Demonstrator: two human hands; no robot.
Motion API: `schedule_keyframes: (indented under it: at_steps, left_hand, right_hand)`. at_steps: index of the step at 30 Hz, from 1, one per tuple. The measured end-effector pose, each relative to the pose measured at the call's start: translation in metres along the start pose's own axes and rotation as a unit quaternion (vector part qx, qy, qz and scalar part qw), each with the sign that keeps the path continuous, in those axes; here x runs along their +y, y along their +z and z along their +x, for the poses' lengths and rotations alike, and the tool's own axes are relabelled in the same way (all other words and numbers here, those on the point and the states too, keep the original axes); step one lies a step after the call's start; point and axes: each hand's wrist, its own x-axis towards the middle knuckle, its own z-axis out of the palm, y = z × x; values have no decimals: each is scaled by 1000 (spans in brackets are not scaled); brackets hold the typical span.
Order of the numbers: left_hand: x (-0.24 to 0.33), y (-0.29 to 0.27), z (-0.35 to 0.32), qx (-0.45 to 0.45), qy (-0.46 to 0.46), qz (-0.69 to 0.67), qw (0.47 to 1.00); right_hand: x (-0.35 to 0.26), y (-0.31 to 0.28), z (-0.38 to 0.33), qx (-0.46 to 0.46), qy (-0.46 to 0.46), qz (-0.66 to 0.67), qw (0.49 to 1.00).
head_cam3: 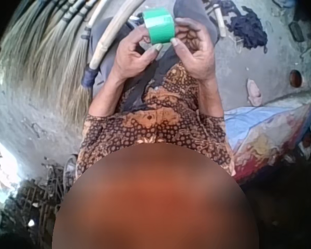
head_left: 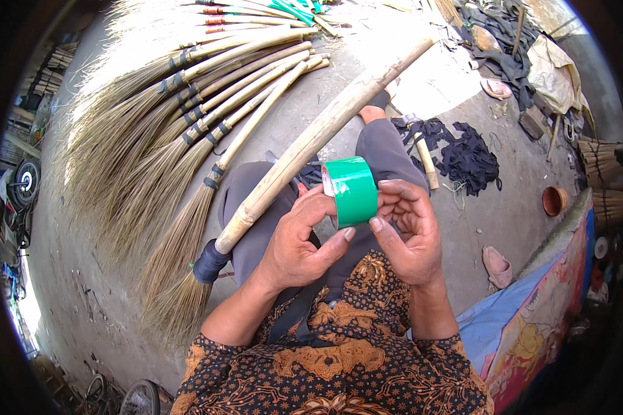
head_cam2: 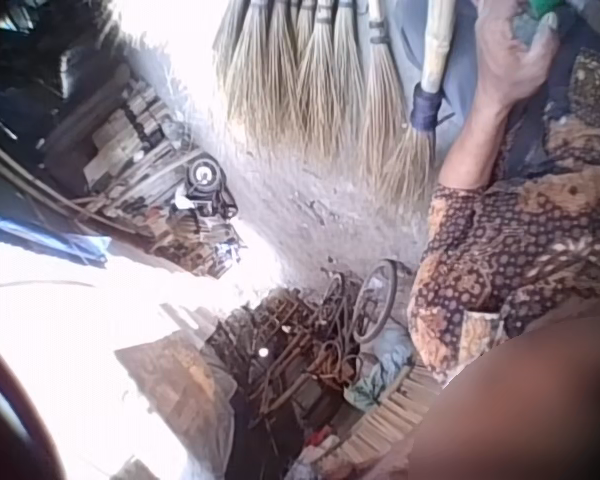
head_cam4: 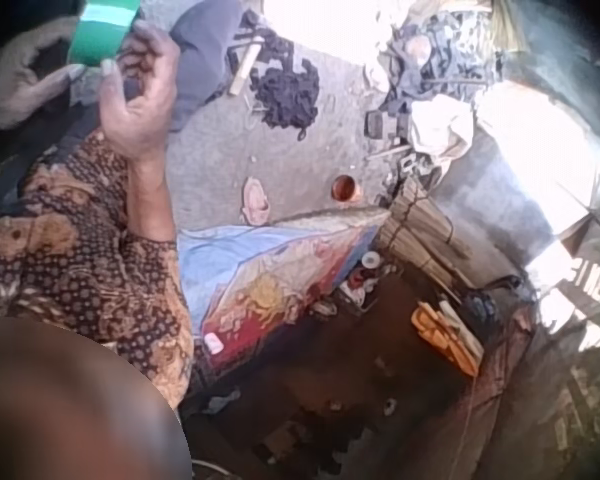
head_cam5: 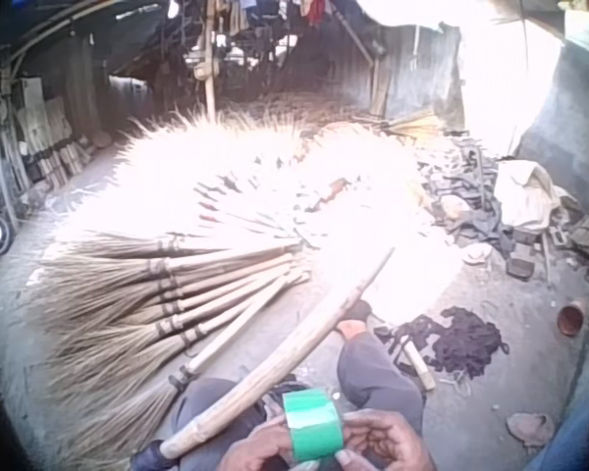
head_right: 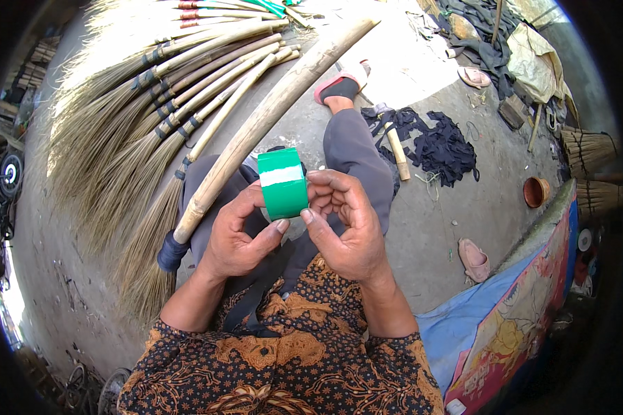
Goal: The person wraps green tape around the handle of a broom. They pull the tape from a roll, wrap it around the handle multiple times, and press it to secure it.
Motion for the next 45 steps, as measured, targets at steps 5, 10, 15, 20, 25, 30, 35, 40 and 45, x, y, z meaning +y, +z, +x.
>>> schedule_keyframes:
  at_steps: [5,10,15,20,25,30,35,40,45]
  left_hand:
    - [0,1,-1,-3,-6,13,1000]
    - [4,2,-5,17,-68,-42,997]
    - [-1,3,2,13,2,27,1000]
    - [2,3,3,11,39,84,996]
    - [5,3,0,11,1,65,998]
    - [-4,5,1,33,71,74,994]
    - [-6,7,3,29,88,64,994]
    - [3,10,-1,29,-21,-81,996]
    - [-1,2,-1,-8,16,19,1000]
  right_hand:
    - [-1,1,1,-3,5,26,1000]
    - [0,1,1,-5,5,2,1000]
    - [-1,0,5,22,-60,-50,997]
    - [-3,-4,8,3,-116,-149,982]
    - [-2,-6,9,-17,-148,-205,967]
    - [1,5,2,47,-90,-44,994]
    - [-1,1,-1,23,-54,2,998]
    - [-1,0,-1,-16,-46,-5,999]
    - [-2,0,1,10,-73,-51,996]
